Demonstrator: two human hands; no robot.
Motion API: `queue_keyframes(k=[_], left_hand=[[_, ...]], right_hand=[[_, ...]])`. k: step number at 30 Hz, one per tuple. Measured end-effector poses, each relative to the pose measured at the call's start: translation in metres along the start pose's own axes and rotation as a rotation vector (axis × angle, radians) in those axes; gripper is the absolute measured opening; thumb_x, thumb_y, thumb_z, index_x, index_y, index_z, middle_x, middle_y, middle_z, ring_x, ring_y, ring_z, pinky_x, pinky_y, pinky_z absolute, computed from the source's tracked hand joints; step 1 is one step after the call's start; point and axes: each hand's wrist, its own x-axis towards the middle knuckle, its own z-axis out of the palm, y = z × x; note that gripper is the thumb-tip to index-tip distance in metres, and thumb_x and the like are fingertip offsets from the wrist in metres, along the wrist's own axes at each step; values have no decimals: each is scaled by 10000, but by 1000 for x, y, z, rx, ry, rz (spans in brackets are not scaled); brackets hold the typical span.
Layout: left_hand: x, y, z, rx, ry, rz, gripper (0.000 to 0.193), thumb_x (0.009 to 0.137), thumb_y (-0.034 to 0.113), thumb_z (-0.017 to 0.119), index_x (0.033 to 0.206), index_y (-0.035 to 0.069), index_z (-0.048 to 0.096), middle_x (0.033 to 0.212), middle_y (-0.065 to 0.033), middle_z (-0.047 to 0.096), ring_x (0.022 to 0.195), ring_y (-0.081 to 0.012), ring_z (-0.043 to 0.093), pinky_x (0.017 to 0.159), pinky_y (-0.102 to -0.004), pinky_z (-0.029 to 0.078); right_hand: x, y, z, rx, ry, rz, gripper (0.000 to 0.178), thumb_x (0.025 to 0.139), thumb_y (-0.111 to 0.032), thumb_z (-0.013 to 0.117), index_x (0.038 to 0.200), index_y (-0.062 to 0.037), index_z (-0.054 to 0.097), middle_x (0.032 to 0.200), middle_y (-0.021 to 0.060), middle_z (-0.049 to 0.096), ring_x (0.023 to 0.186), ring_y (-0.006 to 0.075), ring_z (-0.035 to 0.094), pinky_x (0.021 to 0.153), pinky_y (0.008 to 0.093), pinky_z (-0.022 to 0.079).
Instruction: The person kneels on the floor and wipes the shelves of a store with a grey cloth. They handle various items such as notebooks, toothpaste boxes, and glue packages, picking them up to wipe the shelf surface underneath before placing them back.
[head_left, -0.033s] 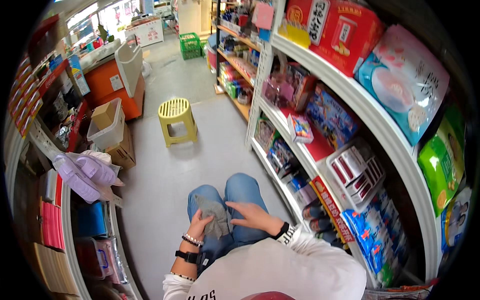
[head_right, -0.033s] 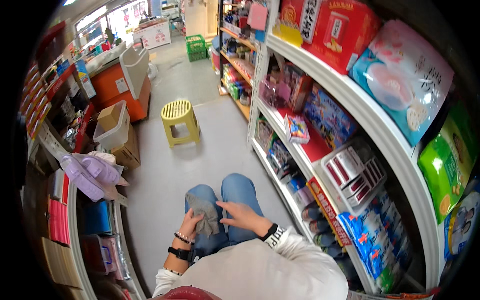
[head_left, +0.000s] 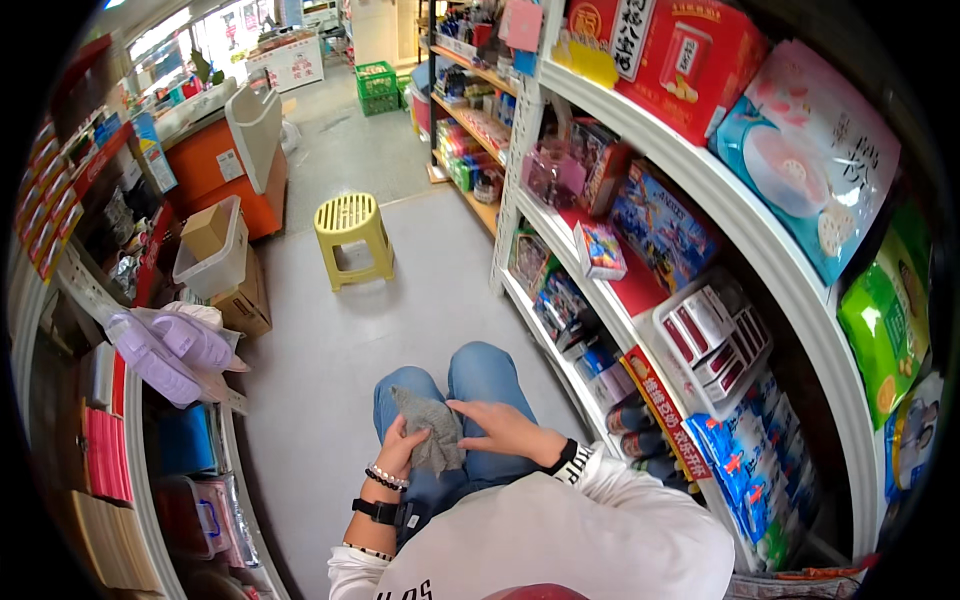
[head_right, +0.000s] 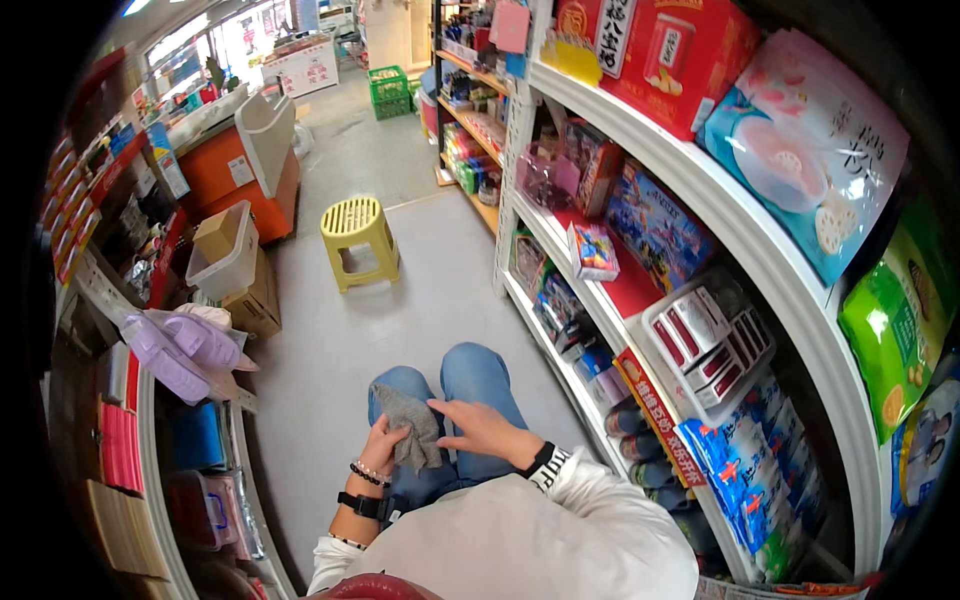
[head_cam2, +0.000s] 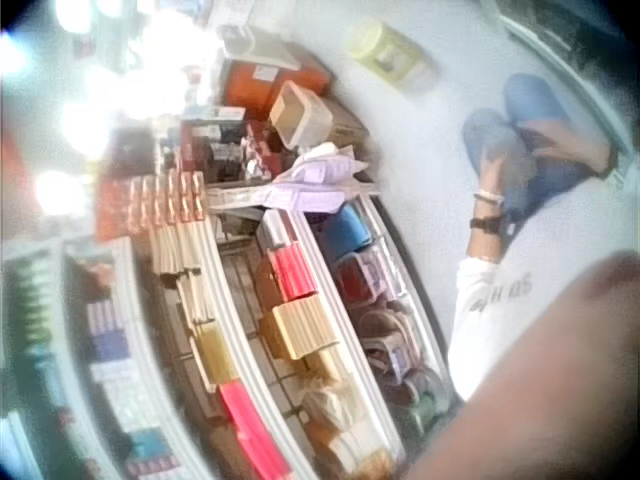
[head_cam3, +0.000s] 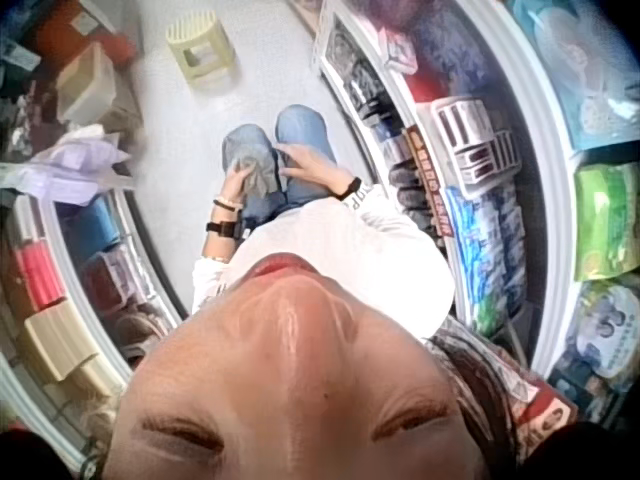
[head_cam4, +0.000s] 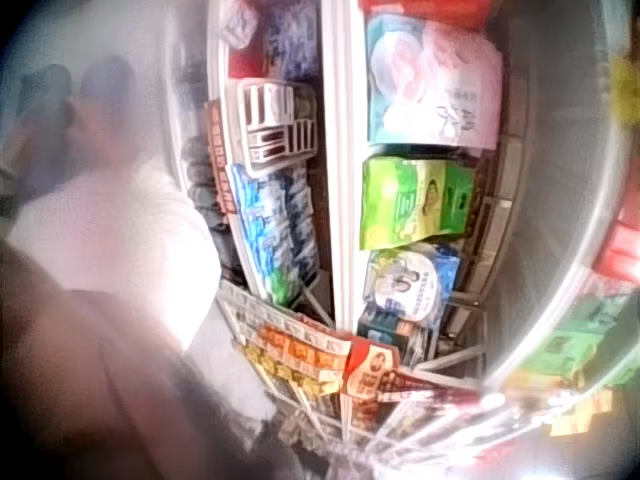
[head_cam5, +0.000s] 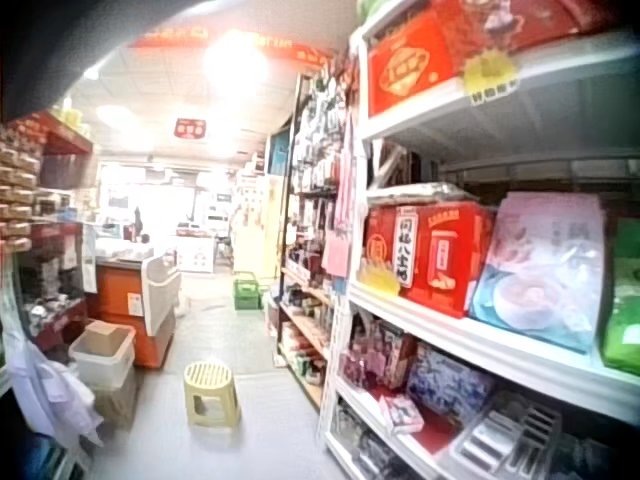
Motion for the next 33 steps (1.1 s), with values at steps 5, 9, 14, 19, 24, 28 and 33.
queue_keyframes(k=[5, 9, 14, 19, 24, 28, 33], left_hand=[[0, 4, 19, 48, 55, -68, 354, 789, 22, 570, 1123, -7, 456, 1003, -96, 581, 893, -195, 583, 785, -321, 482], [-11, 15, -4, 131, 171, 14, 402, 748, 0, 586, 1123, -8, 440, 1035, -110, 565, 914, -202, 571, 785, -326, 476], [-18, 53, -48, 53, 631, 222, 411, 767, 87, 561, 1140, -18, 427, 1066, -126, 543, 955, -222, 550, 803, -331, 463], [-30, 29, -168, 127, 1108, 294, 656, 708, 181, 615, 1246, -63, 328, 1099, -160, 513, 940, -226, 525, 786, -324, 451], [-61, 21, -198, -79, 1064, 227, 542, 743, 149, 571, 1200, -59, 367, 1053, -155, 532, 920, -241, 549, 768, -342, 473], [-68, 38, -181, -73, 1081, 166, 389, 758, 116, 561, 1103, -20, 443, 986, -125, 564, 877, -234, 564, 737, -343, 482], [-80, 41, -192, -200, 1079, 94, 323, 749, 97, 539, 1050, 6, 465, 918, -99, 570, 819, -218, 585, 714, -336, 491]], right_hand=[[11, -5, 10, 100, -37, -7, 607, 750, -254, 627, 1267, -53, 381, 943, 169, 573, 827, 340, 562, 695, 405, 454], [27, 9, 17, 84, -145, -101, 546, 777, -246, 600, 1243, -38, 405, 993, 188, 577, 837, 351, 564, 695, 411, 455], [63, 30, 13, 40, -269, -133, 441, 795, -275, 587, 1148, -27, 493, 975, 184, 581, 864, 343, 562, 715, 406, 455], [117, 94, 100, -124, -646, -153, 408, 765, -296, 611, 1068, -29, 550, 943, 157, 607, 872, 332, 573, 729, 426, 460], [109, 136, 205, -233, -1644, 63, 659, 688, -455, 656, 1186, -46, 514, 1130, 140, 571, 1039, 297, 534, 869, 398, 414], [101, 117, 225, -134, -1838, -51, 755, 611, -531, 675, 1170, -46, 528, 1101, 135, 583, 981, 272, 562, 810, 369, 444], [72, 131, 290, -40, -1847, -71, 719, 602, -536, 680, 1112, -43, 566, 1072, 138, 594, 976, 276, 562, 805, 374, 438]])
